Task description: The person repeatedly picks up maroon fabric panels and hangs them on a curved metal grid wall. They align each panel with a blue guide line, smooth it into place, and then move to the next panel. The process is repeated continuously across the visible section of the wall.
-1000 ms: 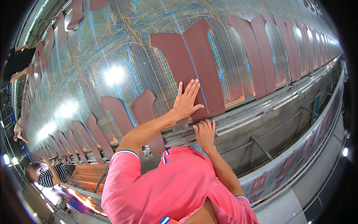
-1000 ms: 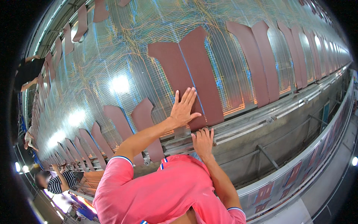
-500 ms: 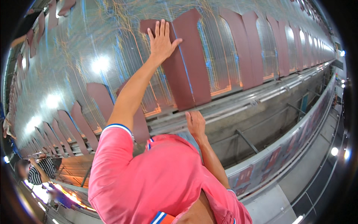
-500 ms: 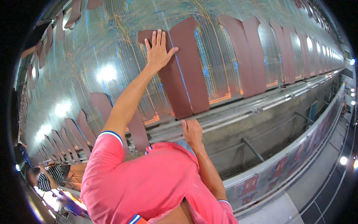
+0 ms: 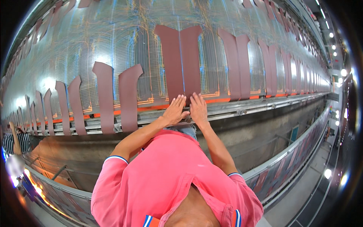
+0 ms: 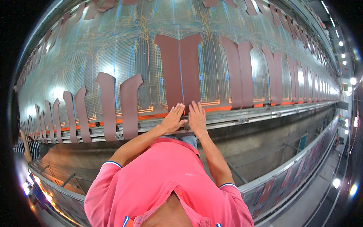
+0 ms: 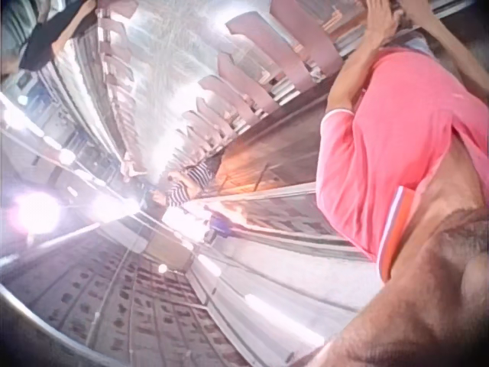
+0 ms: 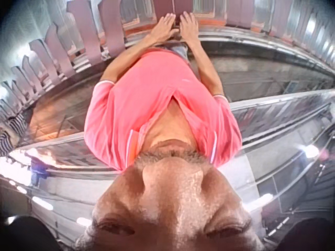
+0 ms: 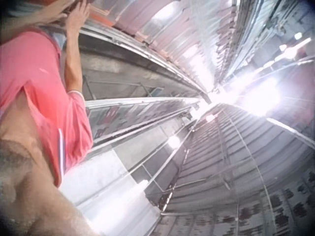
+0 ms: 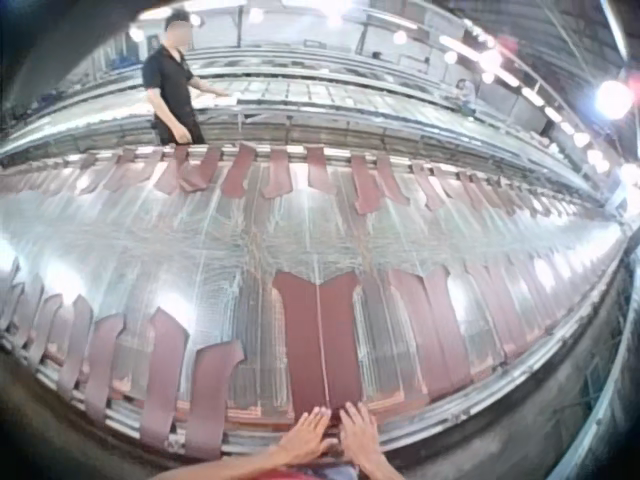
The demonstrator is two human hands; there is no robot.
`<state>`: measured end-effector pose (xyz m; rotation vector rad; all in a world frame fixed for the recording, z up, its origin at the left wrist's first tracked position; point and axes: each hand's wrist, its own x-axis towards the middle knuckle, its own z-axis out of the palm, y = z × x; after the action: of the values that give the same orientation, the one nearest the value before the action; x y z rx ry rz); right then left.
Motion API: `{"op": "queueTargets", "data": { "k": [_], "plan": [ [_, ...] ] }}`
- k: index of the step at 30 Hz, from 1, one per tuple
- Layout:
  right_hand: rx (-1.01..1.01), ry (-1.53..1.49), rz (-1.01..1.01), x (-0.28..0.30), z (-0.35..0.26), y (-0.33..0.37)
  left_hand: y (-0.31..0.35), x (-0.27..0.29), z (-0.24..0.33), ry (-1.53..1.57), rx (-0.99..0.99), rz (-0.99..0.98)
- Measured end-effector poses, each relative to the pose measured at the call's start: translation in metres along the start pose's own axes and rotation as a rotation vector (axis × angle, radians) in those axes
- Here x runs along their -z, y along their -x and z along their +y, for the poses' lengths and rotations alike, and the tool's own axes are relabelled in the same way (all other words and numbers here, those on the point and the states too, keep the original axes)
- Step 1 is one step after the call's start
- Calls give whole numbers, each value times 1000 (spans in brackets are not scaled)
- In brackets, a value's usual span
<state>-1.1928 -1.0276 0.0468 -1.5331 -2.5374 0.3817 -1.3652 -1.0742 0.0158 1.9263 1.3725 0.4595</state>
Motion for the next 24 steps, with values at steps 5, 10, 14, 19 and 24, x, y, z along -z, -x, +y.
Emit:
{"op": "queueTargets", "data": {
  "k": [5, 10, 14, 19, 24],
  "plan": [
    [82, -60, -81, -26, 0, -2, 26, -11, 2, -55, 118, 15],
    [159, -81, -119, -3, 12, -14, 16, -7, 1, 35, 193, -46],
    [240, -74, -178, 7, 24, -15, 17, 9, 20, 339, 279, 215],
    [252, -116, -166, -2, 30, -9, 56, 122, 129, 725, 399, 673],
    [265, -130, -230, -9, 21, -14, 160, 273, 322, -232, -270, 1163]
  ]
}}
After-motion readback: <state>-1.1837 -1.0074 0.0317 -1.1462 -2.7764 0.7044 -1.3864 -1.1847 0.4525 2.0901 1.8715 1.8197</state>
